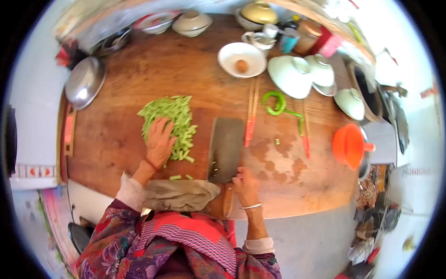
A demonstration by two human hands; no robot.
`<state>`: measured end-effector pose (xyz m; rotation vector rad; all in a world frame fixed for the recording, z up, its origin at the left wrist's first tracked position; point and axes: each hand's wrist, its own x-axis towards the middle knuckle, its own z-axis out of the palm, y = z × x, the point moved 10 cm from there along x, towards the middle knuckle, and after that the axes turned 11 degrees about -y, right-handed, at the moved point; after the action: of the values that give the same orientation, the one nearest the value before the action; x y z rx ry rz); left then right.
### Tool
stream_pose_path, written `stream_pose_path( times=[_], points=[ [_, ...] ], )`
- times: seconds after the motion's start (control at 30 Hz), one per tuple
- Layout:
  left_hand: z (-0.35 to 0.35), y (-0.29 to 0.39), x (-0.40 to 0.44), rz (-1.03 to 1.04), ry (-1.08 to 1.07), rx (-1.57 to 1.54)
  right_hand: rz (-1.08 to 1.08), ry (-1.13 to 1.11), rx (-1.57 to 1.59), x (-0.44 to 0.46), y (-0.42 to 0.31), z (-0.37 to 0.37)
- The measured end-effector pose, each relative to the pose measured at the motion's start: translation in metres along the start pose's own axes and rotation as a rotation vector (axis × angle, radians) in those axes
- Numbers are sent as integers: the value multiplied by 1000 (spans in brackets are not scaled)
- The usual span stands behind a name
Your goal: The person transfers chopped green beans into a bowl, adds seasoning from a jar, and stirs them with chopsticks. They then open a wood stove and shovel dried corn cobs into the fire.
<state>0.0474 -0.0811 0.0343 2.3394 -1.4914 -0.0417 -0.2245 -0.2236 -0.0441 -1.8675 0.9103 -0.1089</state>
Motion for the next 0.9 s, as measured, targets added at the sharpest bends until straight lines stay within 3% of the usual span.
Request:
stream_pose_path(
  times=[0.07,0.1,0.23,0.4,0.47,0.6,0.8,0.83,0.87,0.9],
  points=[
    [-16,-28,-19,-12,-2,108,-116,-2,-28,4,-28,38],
    [19,45,19,7,102,-51,-110,72,-204,4,-17,-72],
    [-17,28,-14,-28,104,51,-140,110,-99,12,-35,-66],
    [-11,-59,-54,-254,301,26,-148,245,-5,42,-32,-106],
    [3,-114,-73,-471,338,-80,-209,286,-37,51,-40,-121],
    [3,-105,-65,-459,281,155,-108,228,37,73,-39,-128],
    [-22,-70,-39,-376,252,59,-379,294,-181,96,-50,-114],
    [-22,-62,-42,-338,274,277,-424,274,-196,96,-60,-108],
    [-28,-67,-44,-379,269,224,-395,253,-198,99,-68,-101],
    [-27,-69,-45,-388,275,206,-142,131,199,107,-50,-92]
  ],
)
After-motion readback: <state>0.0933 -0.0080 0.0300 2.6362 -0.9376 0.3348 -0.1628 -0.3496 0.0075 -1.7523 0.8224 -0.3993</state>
